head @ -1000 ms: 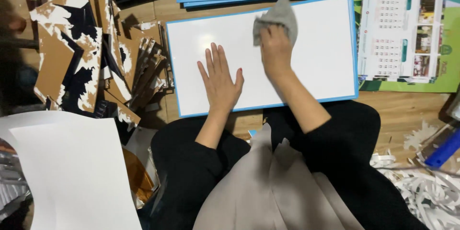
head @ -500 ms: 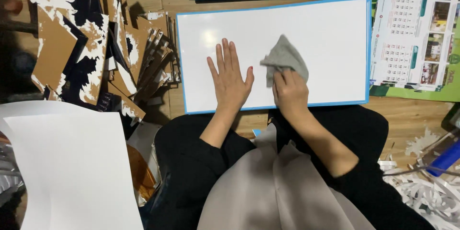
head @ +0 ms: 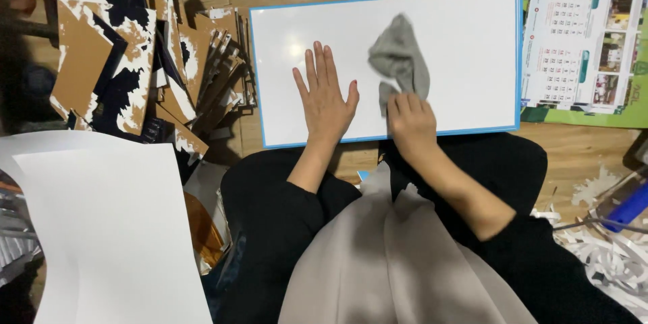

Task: Assembling calendars by placing sheets onto frames, smoothing them with a cloth, and using a roller for finishing.

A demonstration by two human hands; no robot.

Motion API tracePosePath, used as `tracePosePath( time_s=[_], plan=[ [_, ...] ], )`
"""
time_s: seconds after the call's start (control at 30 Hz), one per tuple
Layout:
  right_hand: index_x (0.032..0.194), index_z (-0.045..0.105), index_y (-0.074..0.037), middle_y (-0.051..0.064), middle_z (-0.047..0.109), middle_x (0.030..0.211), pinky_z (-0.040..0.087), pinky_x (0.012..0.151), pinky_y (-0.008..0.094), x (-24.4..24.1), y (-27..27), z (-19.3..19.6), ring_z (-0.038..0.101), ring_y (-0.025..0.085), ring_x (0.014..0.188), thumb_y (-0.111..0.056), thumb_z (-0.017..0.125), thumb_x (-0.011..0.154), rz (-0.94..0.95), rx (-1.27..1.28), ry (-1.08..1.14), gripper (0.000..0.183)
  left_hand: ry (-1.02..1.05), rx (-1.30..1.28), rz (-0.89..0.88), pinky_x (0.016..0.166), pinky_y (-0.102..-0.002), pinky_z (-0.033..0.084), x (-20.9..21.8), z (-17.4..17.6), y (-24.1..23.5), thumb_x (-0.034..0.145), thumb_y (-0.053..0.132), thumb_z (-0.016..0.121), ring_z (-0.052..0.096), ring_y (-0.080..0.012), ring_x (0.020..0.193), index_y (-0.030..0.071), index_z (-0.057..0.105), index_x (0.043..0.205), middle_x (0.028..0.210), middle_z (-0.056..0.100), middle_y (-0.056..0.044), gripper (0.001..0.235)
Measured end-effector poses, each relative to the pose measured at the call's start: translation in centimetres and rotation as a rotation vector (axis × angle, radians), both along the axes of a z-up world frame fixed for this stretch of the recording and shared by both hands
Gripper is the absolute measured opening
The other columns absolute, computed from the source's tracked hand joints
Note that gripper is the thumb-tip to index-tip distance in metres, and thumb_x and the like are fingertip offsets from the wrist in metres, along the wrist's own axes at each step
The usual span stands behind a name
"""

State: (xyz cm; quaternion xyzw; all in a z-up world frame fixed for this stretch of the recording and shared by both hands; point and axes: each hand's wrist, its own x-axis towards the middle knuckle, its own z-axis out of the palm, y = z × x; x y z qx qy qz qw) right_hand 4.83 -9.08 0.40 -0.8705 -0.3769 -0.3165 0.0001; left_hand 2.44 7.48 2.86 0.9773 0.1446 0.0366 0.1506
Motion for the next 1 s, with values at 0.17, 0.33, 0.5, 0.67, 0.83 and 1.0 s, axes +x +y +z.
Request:
tracePosePath(
  time_s=[0.17, 0.33, 0.5, 0.67, 0.83, 1.0],
  plan=[
    [0.081, 0.06, -0.007, 0.004, 0.047, 0.072, 0.036, 0.055, 0.027, -4.9, -1.9, 0.8, 0.049, 0.018, 0.067, -0.007, 0.052, 0.084, 0.03, -0.064, 0.096, 0.009, -0.006, 0.007, 0.011, 0.11, -0.05, -0.005, -0.3, 0.4, -0.1, 0.091, 0.042, 0.039, -0.001, -0.0276, 0.139, 0.005, 0.013, 0.143, 0.15, 0.004, -0.014, 0.069],
    [0.073, 0.059, -0.012, 0.003, 0.047, 0.069, 0.035, 0.055, 0.027, -1.1, 2.6, -0.5, 0.05, 0.018, 0.065, -0.006, 0.058, 0.078, 0.064, 0.063, 0.009, 0.007, -0.157, -0.036, 0.127, 0.112, -0.049, -0.002, -0.6, -0.6, 0.2, 0.093, 0.04, 0.035, -0.006, -0.0309, 0.139, 0.003, 0.006, 0.144, 0.15, -0.004, -0.018, 0.069],
    [0.068, 0.06, -0.01, 0.003, 0.051, 0.064, 0.036, 0.05, 0.028, 8.4, 9.8, 1.3, 0.05, 0.018, 0.06, -0.007, 0.068, 0.063, -0.033, 0.102, -0.07, 0.009, -0.216, -0.105, 0.129, 0.112, -0.048, 0.0, -0.2, -0.7, 0.5, 0.095, 0.04, 0.03, -0.004, -0.0323, 0.139, 0.003, 0.005, 0.144, 0.149, -0.004, -0.018, 0.066],
    [0.063, 0.057, -0.01, 0.004, 0.047, 0.063, 0.032, 0.05, 0.03, 12.5, 11.6, -1.0, 0.047, 0.02, 0.059, -0.003, 0.068, 0.055, -0.028, 0.078, -0.17, 0.015, -0.218, -0.124, 0.139, 0.113, -0.047, -0.002, -0.1, -1.0, 0.7, 0.095, 0.042, 0.03, -0.006, -0.0312, 0.14, 0.004, 0.004, 0.144, 0.15, -0.005, -0.018, 0.068],
    [0.068, 0.057, -0.006, 0.006, 0.045, 0.065, 0.034, 0.054, 0.03, 4.2, 7.2, 0.0, 0.046, 0.021, 0.061, -0.001, 0.062, 0.065, 0.08, -0.003, -0.036, 0.008, -0.376, -0.232, 0.145, 0.114, -0.046, -0.001, -0.2, -1.5, 0.8, 0.094, 0.052, 0.014, -0.007, -0.0309, 0.14, 0.007, 0.001, 0.145, 0.151, -0.006, -0.015, 0.069],
    [0.075, 0.059, -0.003, 0.009, 0.045, 0.068, 0.034, 0.055, 0.031, -6.4, 2.0, 1.0, 0.046, 0.024, 0.063, -0.002, 0.053, 0.076, 0.169, -0.087, 0.096, 0.007, -0.436, -0.213, 0.132, 0.114, -0.047, 0.0, -0.5, -1.3, 0.7, 0.096, 0.05, 0.015, -0.007, -0.0317, 0.14, 0.008, 0.001, 0.145, 0.151, -0.007, -0.015, 0.067]
  ],
)
